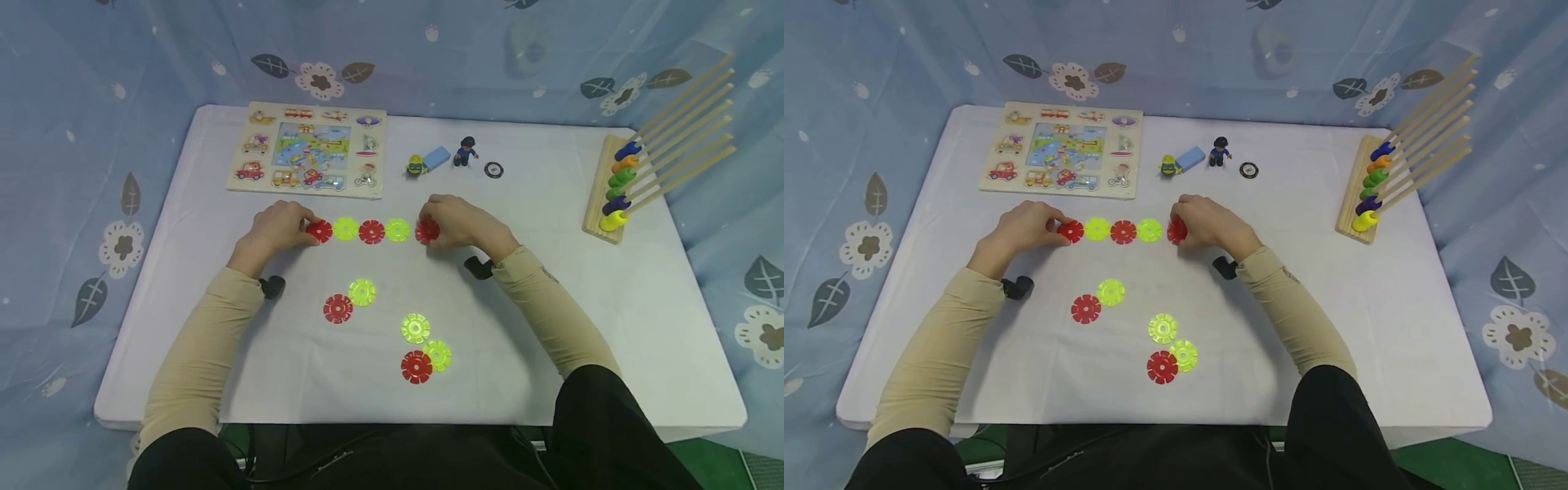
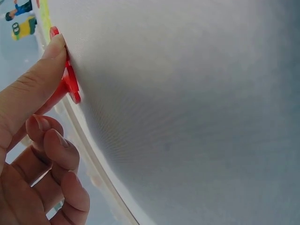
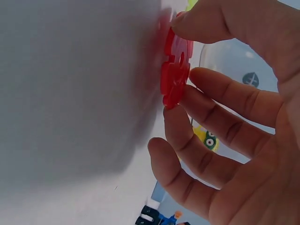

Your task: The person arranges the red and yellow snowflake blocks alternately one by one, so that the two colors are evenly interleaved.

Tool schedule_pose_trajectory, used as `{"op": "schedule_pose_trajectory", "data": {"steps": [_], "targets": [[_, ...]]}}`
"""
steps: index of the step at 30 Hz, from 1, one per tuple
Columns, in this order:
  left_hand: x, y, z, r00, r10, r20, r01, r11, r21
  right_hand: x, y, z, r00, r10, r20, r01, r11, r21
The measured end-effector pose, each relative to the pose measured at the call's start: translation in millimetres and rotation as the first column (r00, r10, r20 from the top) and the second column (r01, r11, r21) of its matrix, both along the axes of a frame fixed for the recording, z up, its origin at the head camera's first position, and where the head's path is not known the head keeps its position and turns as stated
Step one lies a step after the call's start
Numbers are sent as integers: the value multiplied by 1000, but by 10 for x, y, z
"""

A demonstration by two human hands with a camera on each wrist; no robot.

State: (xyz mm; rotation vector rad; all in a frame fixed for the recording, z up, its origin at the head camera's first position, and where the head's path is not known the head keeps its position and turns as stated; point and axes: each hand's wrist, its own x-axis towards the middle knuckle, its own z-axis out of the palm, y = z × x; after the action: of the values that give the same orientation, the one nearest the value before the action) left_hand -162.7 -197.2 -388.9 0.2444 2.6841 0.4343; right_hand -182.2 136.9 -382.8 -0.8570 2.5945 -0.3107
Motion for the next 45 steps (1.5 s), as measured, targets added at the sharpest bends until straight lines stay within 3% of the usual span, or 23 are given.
{"op": "schedule_pose_trajectory", "data": {"steps": [14,21,32,45], "targets": [[5,42,26,1000,-7,5,7,1000,-4,-32,-67,-13,999,3,36,-3,1000,18],[-7,32,38,1000,-11,10,11,1000,-7,34,-22,24,998,26,-50,-24,998,52],[-16,25,47,1000,-2,17,2,1000,-23,410,3,84,990,142,-19,-143,990,-5],[-1,32,34,1000,-7,11,8,1000,-23,936,-37,12,946,323,7,-323,946,-12]]}}
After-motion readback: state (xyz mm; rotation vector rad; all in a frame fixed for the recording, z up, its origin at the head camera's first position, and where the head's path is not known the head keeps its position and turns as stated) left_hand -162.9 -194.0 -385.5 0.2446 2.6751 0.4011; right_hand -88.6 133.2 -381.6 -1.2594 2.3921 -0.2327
